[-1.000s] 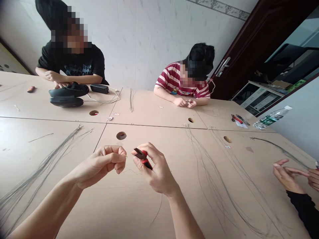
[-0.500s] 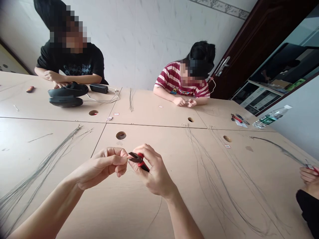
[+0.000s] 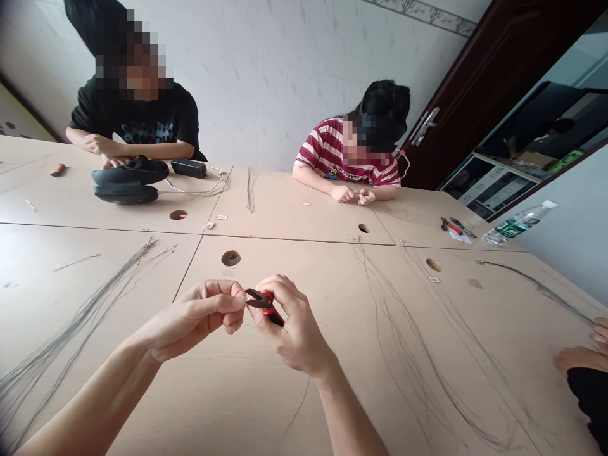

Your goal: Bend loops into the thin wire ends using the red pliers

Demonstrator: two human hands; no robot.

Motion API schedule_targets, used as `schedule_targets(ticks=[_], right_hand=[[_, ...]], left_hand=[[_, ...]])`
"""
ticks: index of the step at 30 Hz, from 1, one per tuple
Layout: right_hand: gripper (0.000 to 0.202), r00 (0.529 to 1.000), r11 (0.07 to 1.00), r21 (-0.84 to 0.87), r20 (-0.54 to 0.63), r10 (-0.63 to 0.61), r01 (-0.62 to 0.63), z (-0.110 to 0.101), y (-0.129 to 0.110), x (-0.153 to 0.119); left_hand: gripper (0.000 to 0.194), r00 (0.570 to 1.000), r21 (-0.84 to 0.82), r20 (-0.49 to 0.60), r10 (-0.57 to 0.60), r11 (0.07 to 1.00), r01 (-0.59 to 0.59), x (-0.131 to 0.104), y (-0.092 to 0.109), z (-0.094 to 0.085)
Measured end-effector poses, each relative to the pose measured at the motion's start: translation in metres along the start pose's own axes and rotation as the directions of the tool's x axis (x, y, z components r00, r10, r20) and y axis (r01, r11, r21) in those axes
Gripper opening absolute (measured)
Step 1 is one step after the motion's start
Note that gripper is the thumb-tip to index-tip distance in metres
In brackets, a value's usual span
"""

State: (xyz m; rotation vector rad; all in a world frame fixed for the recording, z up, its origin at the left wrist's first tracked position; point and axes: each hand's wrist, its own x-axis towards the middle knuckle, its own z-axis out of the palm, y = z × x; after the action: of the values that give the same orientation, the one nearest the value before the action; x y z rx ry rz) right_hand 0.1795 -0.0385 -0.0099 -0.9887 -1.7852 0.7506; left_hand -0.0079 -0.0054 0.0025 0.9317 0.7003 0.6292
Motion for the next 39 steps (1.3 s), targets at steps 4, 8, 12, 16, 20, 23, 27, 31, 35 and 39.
schedule_targets(ticks=[4, 8, 12, 16, 20, 23, 27, 31, 35, 39], right_hand=[[0.01, 1.0, 1.0, 0.003, 0.0, 0.006, -0.006, 0.0, 0.001, 0.0], [0.011, 1.0, 1.0, 0.012, -0.025, 0.016, -0.016, 0.002, 0.001, 0.0], [0.012, 0.997, 0.998, 0.027, -0.057, 0.054, -0.052, 0.003, -0.002, 0.001], [0.012, 0.993, 0.995, 0.039, -0.068, 0.097, -0.094, 0.005, -0.001, 0.002], [0.012, 0.988, 0.992, 0.042, -0.086, 0.126, -0.122, 0.006, -0.001, 0.002], [0.013, 0.982, 0.984, 0.07, -0.08, 0.172, -0.167, 0.006, -0.003, 0.002], [0.017, 0.966, 0.96, 0.141, -0.056, 0.254, -0.244, 0.005, -0.005, 0.003], [0.018, 0.949, 0.932, 0.182, 0.004, 0.317, -0.312, 0.003, -0.006, 0.003], [0.016, 0.948, 0.936, 0.151, 0.011, 0.319, -0.317, -0.003, -0.005, 0.002], [0.013, 0.962, 0.957, 0.126, -0.048, 0.27, -0.262, -0.006, -0.005, 0.001]], left_hand=[[0.016, 1.0, 0.039, -0.016, 0.009, 0.999, -0.009, 0.0, 0.0, 0.0], [0.018, 0.996, 0.146, -0.074, 0.056, 0.988, -0.045, 0.0, 0.0, 0.004], [0.017, 0.978, 0.268, -0.145, 0.151, 0.957, -0.108, 0.0, -0.002, 0.009], [0.02, 0.958, 0.342, -0.179, 0.224, 0.927, -0.153, 0.0, -0.004, 0.012], [0.022, 0.928, 0.444, -0.211, 0.306, 0.876, -0.188, 0.0, -0.008, 0.013], [0.022, 0.892, 0.542, -0.201, 0.406, 0.804, -0.244, 0.0, -0.012, 0.014], [0.021, 0.842, 0.639, -0.191, 0.505, 0.715, -0.284, 0.001, -0.016, 0.015], [0.021, 0.851, 0.62, -0.185, 0.491, 0.731, -0.286, 0.002, -0.013, 0.014], [0.022, 0.898, 0.541, -0.202, 0.39, 0.809, -0.229, 0.001, -0.008, 0.012], [0.021, 0.916, 0.536, -0.201, 0.346, 0.822, -0.193, 0.0, -0.006, 0.012]])
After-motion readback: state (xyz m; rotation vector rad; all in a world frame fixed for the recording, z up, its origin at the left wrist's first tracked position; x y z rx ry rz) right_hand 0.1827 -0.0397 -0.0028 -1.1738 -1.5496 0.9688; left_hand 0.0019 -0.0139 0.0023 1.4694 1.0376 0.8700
